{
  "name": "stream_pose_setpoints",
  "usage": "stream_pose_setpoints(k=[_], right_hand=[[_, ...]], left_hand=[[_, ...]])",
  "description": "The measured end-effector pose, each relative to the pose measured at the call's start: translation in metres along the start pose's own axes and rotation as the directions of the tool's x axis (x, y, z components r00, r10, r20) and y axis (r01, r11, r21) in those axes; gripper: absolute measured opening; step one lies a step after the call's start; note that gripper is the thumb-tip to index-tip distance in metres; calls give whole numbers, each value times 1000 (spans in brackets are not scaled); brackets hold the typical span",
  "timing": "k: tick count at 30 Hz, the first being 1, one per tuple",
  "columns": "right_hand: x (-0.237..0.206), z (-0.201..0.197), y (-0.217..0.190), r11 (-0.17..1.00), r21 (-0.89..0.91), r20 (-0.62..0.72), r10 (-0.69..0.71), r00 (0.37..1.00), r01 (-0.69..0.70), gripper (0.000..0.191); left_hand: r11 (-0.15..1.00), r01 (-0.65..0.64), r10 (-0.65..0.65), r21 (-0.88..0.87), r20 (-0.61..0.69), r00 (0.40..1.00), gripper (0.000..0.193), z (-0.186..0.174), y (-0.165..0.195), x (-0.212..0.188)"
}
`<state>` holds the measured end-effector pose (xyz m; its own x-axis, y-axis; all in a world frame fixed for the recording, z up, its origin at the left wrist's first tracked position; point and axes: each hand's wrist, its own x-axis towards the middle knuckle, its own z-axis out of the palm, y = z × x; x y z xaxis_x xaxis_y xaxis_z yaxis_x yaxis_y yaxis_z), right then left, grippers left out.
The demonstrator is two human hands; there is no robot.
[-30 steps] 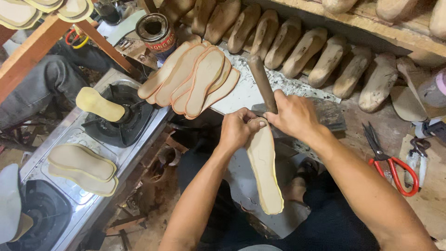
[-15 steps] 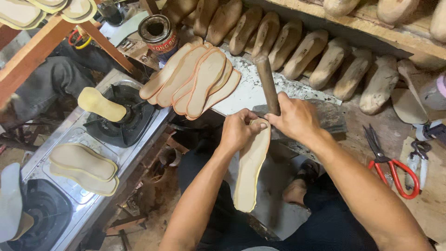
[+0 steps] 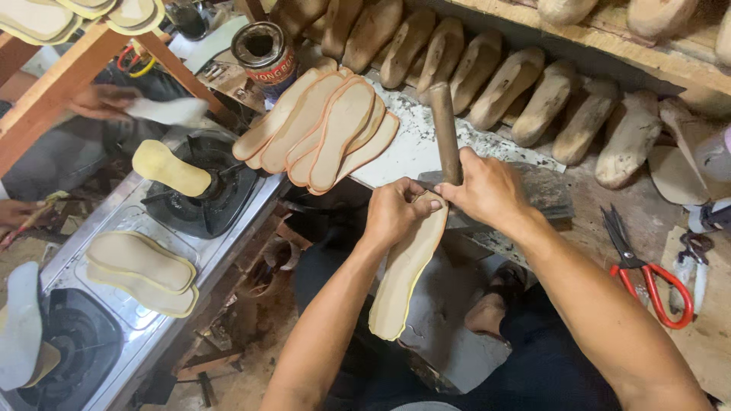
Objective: The person sits at a workbench and hammers shoe insoles flat with a wooden mallet on a metal anvil block, working the edges and surface of each insole. They place finished insoles on a stack, pick up new ones, and press and flex some insoles by hand between hammering.
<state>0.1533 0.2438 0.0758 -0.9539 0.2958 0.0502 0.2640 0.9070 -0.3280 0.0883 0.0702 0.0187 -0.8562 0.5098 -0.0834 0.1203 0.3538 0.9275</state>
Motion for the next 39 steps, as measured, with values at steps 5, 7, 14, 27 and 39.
stream_pose_setpoints(k=[5, 7, 14, 27, 39], right_hand=[[-11, -4, 6, 993, -82, -15, -88, 996, 87, 51], [-15, -8, 10, 986, -94, -30, -138, 990, 135, 52], [-10, -12, 9, 999, -46, 23, -12, 1000, 13, 49], [-7, -19, 5, 969, -168, 92, -169, 981, 183, 51], [-12, -4, 5, 978, -117, -60, -182, 981, 175, 55]], left_hand=[[999, 16, -15, 29, -53, 998, 45, 0, -6, -3], [1000, -5, 7, 22, -110, 994, 49, 1, -14, -2], [965, 38, -22, -261, 63, 998, 29, -1, -21, -2], [988, -38, 40, 152, -6, 999, 43, -22, 15, -14], [966, -148, 134, 210, 80, 988, 43, -15, 17, -2]])
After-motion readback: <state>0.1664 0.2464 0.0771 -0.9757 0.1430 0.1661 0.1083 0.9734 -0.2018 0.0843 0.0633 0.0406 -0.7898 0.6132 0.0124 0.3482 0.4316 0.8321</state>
